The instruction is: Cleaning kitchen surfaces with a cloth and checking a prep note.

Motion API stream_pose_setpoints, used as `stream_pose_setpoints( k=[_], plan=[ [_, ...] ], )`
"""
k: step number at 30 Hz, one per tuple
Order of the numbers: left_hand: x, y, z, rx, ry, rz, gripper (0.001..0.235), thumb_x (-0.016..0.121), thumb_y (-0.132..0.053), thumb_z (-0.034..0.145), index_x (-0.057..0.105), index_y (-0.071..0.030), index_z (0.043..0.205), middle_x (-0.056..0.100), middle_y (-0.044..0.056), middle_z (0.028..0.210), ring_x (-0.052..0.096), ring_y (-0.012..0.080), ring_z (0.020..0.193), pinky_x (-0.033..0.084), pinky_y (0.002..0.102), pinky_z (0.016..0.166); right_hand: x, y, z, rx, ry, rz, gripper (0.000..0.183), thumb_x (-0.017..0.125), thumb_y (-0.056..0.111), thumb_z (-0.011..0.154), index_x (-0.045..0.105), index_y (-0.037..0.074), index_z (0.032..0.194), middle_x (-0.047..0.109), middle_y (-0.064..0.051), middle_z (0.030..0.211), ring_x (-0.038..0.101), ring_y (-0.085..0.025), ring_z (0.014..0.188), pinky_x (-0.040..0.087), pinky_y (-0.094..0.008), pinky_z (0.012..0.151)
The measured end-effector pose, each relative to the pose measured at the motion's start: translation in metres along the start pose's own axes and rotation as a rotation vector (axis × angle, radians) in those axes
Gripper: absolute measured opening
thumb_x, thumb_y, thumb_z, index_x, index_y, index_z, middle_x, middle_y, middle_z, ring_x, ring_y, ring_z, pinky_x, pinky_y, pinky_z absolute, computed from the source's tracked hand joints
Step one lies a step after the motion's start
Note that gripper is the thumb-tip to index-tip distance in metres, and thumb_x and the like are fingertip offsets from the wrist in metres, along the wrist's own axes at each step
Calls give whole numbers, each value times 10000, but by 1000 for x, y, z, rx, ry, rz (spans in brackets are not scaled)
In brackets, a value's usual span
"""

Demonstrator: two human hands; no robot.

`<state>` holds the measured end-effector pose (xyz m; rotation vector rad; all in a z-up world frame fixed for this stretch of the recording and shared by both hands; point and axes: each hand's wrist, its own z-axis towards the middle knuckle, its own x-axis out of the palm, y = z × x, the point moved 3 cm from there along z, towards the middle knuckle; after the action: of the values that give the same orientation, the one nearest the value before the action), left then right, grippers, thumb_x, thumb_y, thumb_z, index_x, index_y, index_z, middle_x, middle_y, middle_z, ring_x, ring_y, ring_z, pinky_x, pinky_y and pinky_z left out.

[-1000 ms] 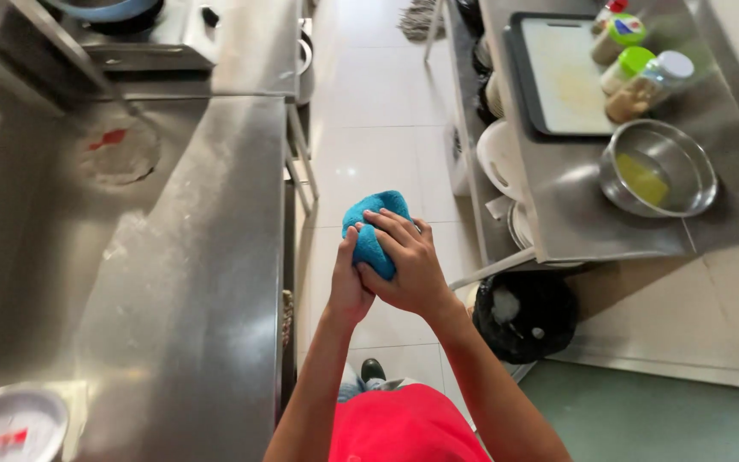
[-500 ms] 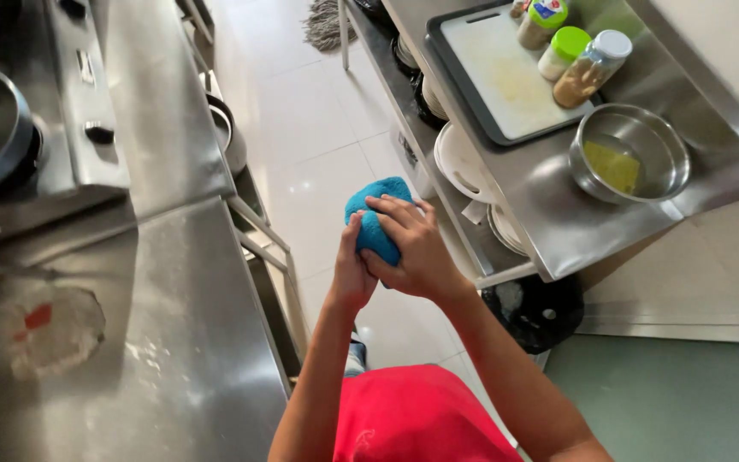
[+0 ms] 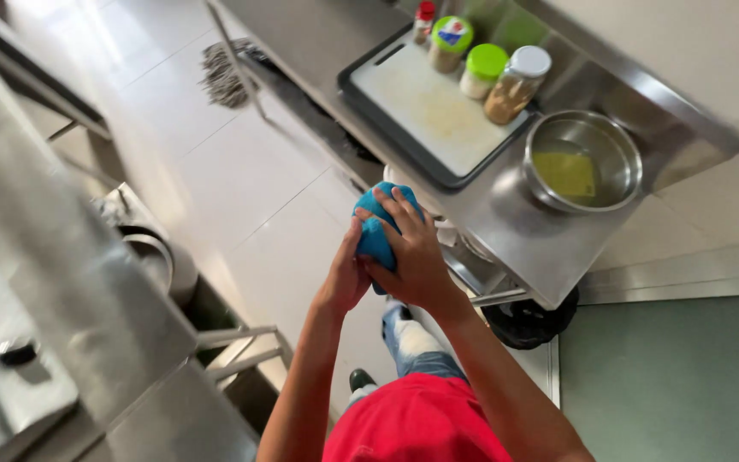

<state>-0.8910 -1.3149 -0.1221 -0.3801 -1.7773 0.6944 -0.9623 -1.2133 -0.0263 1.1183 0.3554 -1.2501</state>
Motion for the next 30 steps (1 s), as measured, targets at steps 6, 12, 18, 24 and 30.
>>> stream_pose_setpoints(
  k=[6,12,18,24,30],
  plan=[
    [43,-35,167,-71,109,75,715,453,-588,1009,419,-61,1492,590,126,1389,608,224,1250,508,400,1051,-18,-137,70,87,-173,-70,614,735,319,853,561,124,1409,416,-170,1631,384,-456,1507,316,-603,1158],
    [51,-31,328,-44,129,104,604,471,-489,1129,490,-5,1489,499,123,1170,520,188,1052,450,353,911,-50,-257,145,148,-326,-111,562,694,309,892,617,124,1417,452,-159,1569,448,-425,1424,338,-529,1180],
    [87,-57,431,3,178,78,497,464,-386,1113,480,-40,1470,597,67,1282,568,138,1154,461,310,1018,-63,-349,199,218,-375,-6,525,653,325,968,588,62,1417,490,-161,1569,501,-384,1397,374,-478,1186],
    [111,-81,524,-24,215,384,512,463,-355,1086,443,-52,1499,587,48,1350,547,111,1214,443,264,1041,-70,-416,241,330,-573,-134,513,669,264,953,608,23,1401,511,-135,1546,495,-385,1397,367,-497,1211],
    [154,-115,607,136,428,629,467,486,-313,1103,479,-21,1468,658,132,1237,627,175,1100,521,304,932,-102,-462,267,488,-996,-170,495,640,155,1012,511,-17,1457,562,-170,1454,560,-336,1358,420,-436,1176]
  ],
)
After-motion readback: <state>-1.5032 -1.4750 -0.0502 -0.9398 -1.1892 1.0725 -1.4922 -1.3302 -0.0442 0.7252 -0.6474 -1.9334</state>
